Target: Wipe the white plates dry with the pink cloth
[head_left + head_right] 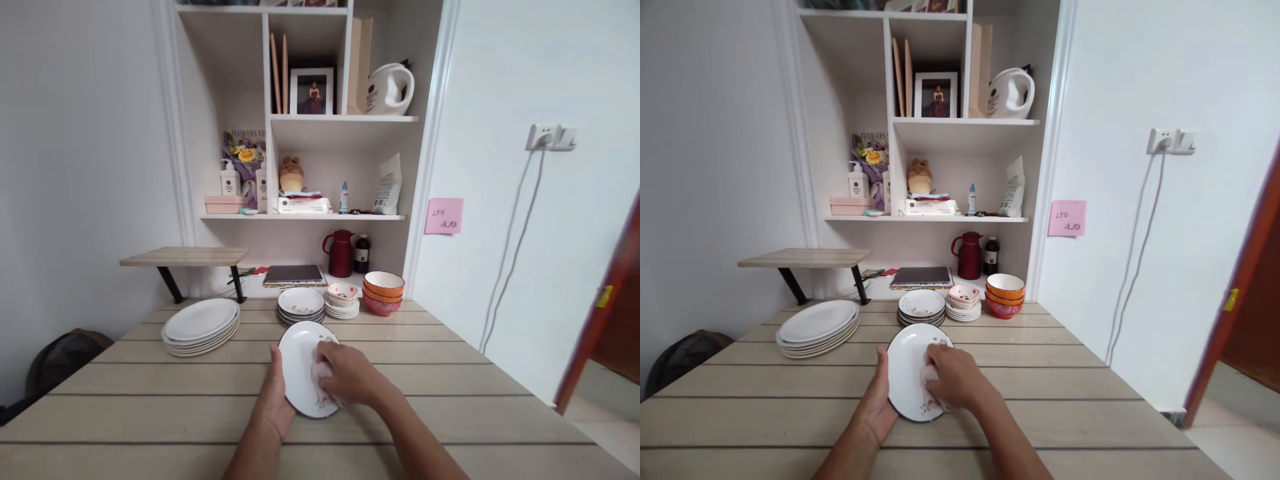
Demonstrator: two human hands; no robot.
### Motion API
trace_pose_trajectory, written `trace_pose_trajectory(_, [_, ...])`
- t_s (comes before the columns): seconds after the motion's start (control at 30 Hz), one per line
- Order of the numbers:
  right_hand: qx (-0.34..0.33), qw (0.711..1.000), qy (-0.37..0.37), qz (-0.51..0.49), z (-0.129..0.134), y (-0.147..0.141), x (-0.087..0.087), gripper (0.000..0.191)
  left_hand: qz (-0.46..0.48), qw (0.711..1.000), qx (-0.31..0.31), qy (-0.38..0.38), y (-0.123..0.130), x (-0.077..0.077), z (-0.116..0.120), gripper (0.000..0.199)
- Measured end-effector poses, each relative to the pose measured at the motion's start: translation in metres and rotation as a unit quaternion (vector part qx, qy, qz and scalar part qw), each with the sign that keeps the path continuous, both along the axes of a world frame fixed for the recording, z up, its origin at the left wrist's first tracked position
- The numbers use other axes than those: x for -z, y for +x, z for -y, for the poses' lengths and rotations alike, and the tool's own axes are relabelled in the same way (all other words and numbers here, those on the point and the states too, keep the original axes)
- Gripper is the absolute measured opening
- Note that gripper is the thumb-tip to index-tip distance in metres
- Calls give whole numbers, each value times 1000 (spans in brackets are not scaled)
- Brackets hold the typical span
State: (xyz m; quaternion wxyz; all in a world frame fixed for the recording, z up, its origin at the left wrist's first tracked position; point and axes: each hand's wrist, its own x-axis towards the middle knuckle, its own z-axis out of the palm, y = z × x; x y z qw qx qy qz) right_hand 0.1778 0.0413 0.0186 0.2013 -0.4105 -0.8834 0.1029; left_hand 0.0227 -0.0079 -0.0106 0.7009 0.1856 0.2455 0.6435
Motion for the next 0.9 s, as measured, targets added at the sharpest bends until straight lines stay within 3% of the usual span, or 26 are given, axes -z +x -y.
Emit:
trace_pose_trajectory(0.1, [-101,995,8,-2,13,-17,-2,33,15,999,48,19,-5,5,-4,84])
trace_pose_trajectory(0.17, [-124,991,35,-34,14,-29,-4,34,20,997,74,11,-7,7,-7,81])
trace_pose_trajectory(0.27, [-71,992,76,-76,5,-37,-4,33,10,998,67,0,-6,8,-9,74])
trace_pose_trajectory(0.4, [54,989,93,-99,-13,-25,-1,31,-18,999,45,-5,-3,8,-7,79])
trace_pose_trajectory(0.5, [138,979,90,-118,-18,-13,3,26,-12,997,77,-7,-5,10,-8,87])
trace_pose_trajectory(0.6, [160,974,89,-132,-17,-13,8,23,4,994,112,-5,-9,13,-11,89])
trace_pose_trajectory(0.7, [138,975,95,-143,-15,-24,11,26,5,993,117,4,-9,13,-13,87])
trace_pose_trajectory(0.9, [-5,966,81,-245,-5,-45,10,30,9,993,119,20,-3,9,-11,79])
